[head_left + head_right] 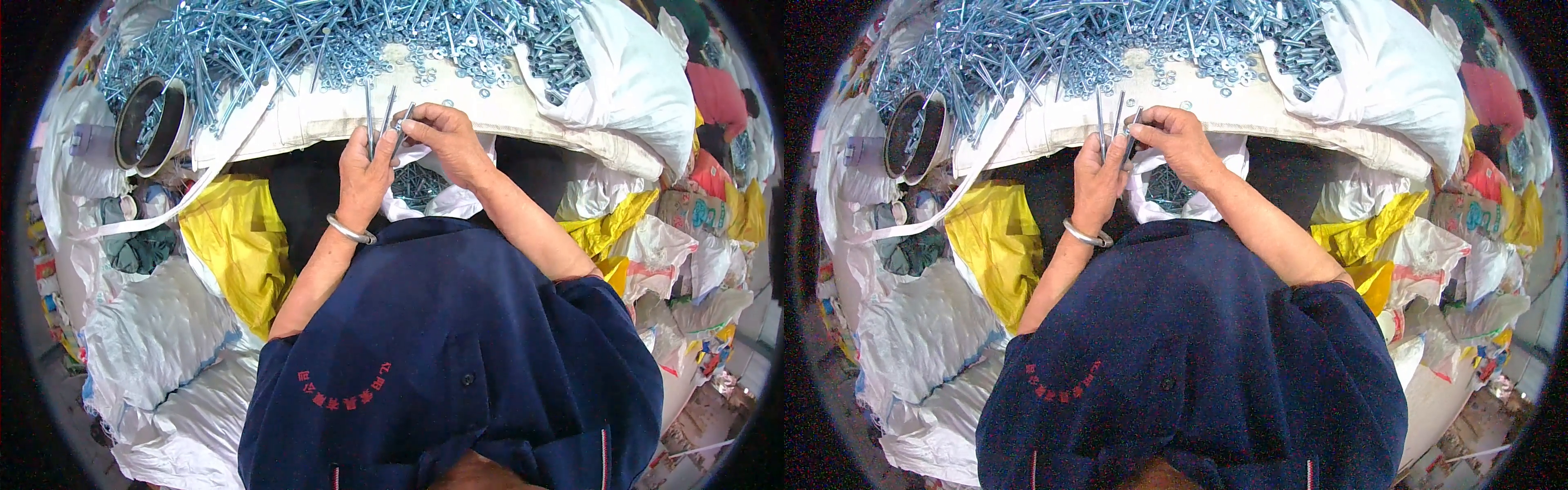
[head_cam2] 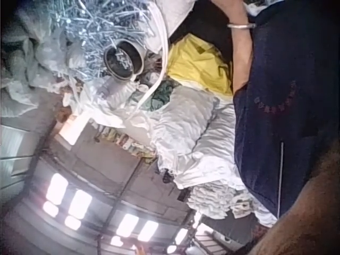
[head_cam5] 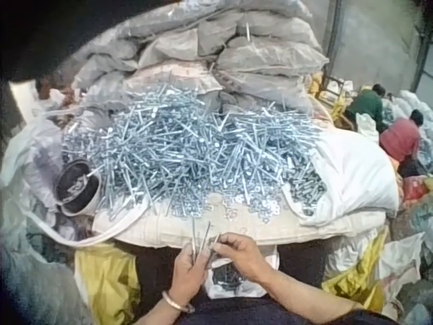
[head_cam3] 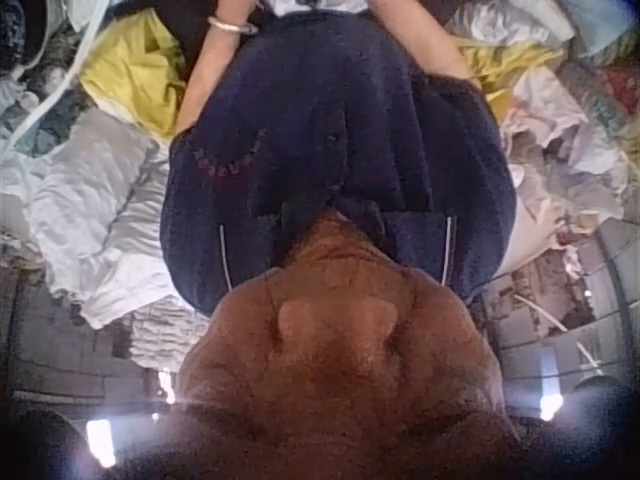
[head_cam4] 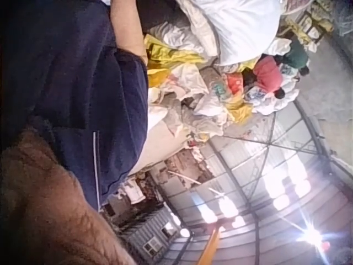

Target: The person assembles metal screws and washers by hand, sliding washers onto long metal screws, then places the assembled units into a plastic bag.

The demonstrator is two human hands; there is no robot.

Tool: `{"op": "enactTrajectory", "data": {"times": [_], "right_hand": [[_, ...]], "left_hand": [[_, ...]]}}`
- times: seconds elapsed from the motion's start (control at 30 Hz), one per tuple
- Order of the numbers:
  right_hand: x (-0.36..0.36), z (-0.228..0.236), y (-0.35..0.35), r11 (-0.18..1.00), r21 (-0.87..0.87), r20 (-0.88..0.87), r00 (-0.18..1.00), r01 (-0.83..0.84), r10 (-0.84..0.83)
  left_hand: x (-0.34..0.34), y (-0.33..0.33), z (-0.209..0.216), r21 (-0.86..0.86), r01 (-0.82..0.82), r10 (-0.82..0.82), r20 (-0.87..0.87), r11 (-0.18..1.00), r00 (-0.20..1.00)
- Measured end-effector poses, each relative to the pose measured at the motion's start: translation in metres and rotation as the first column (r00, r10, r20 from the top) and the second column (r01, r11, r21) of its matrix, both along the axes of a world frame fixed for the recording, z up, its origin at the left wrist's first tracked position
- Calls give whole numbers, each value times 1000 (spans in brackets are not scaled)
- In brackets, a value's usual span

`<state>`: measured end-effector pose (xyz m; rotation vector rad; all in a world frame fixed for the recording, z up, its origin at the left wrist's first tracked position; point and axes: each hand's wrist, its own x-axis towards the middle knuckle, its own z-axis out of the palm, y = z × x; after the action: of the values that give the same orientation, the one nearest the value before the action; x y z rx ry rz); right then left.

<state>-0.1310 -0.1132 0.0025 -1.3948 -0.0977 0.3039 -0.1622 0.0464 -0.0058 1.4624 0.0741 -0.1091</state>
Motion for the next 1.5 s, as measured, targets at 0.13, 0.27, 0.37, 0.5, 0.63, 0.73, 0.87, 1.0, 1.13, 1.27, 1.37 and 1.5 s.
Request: {"op": "enactTrajectory", "data": {"times": [0.13, 0.27, 0.37, 0.5, 0.63, 0.73, 0.87, 1.0, 1.13, 1.27, 1.37, 1.5], "right_hand": [[4, 10, -1, 992, 65, -44, 993, -105, 108], [30, 49, -14, 980, -199, 289, 954, -19, 77], [49, 84, -26, 986, -165, 431, 901, 32, 43], [61, 71, -25, 945, -312, 487, 871, 99, 70], [59, 38, -22, 855, -506, 464, 872, 115, 157], [54, 27, -16, 817, -537, 621, 753, 209, 215], [53, 26, -14, 815, -543, 600, 773, 203, 207], [52, 27, -13, 826, -522, 595, 785, 212, 175], [52, 29, -13, 809, -540, 580, 799, 231, 159], [55, 26, -17, 784, -528, 639, 761, 327, 114], [55, 21, -15, 974, -108, 416, 899, 198, -137], [52, 8, -12, 974, -174, 442, 895, 146, -56]], "left_hand": [[3, 4, -4, 39, 23, -22, -29, 999, 999], [24, 13, 1, 55, -199, 193, 107, 978, 975], [37, 25, 16, 39, -220, 215, 102, 975, 971], [56, 14, 38, -77, -203, 213, 157, 976, 964], [73, -2, 49, 34, -130, 115, 285, 991, 952], [76, -11, 61, 185, -49, -14, 326, 982, 945], [84, -9, 54, 239, -32, -78, 438, 971, 896], [85, -9, 67, 308, 10, -145, 418, 951, 897], [90, -5, 66, 409, -15, -186, 448, 913, 875], [88, -7, 67, 455, -50, -178, 445, 889, 878], [90, -7, 63, 439, -54, -170, 454, 897, 875], [94, -7, 60, 439, -40, -177, 441, 897, 880]]}}
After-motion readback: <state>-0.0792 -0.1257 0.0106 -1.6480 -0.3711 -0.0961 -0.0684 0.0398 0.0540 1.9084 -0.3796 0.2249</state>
